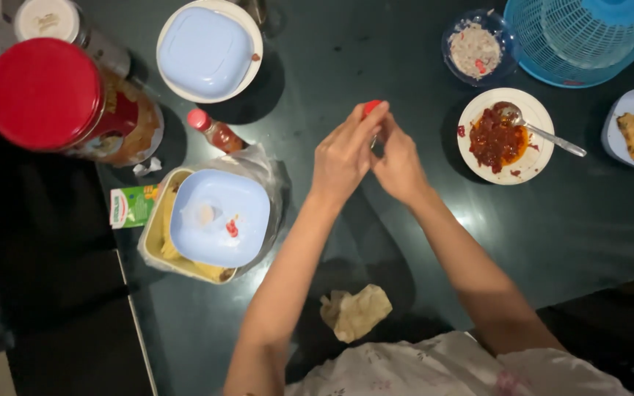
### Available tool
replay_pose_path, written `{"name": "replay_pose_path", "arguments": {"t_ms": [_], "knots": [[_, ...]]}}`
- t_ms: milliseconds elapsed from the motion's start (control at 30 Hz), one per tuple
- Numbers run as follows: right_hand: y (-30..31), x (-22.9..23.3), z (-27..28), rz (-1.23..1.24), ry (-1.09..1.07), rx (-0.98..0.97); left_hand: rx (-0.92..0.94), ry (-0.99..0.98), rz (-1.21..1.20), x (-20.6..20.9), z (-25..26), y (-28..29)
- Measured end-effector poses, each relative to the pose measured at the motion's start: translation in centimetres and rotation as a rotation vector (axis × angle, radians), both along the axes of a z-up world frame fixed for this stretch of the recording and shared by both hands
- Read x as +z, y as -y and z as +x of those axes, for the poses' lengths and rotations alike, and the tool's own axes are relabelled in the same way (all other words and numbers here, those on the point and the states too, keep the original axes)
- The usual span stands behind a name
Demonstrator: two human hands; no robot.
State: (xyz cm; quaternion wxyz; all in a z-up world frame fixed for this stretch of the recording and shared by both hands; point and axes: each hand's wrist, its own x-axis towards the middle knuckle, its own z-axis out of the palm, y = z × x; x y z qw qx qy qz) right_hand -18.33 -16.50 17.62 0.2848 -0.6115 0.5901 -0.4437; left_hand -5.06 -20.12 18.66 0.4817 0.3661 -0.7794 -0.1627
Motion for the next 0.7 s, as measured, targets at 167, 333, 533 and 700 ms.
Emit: {"name": "replay_pose_path", "arguments": {"t_ms": [167, 333, 533, 700], "knots": [[1.5, -0.8, -2.0, -0.021, -0.110, -0.103, -0.033, -0.020, 0.007, -1.2, -3.1, 2.3], [1.8, -1.6, -2.8, -0.096, -0.037, -0.141, -0.056, 0.047, 0.041, -0.2, -4.2, 2.4], [1.3, -2.2, -2.8, -0.083, -0.217, -0.141, -0.078, -0.039, 0.145, 2.7, 0.7, 2.8], [0.9, 2.3, -0.5, -0.303, -0.254, -0.257, 0.457, 0.106, -0.001, 3.0, 10.0, 3.8]]}}
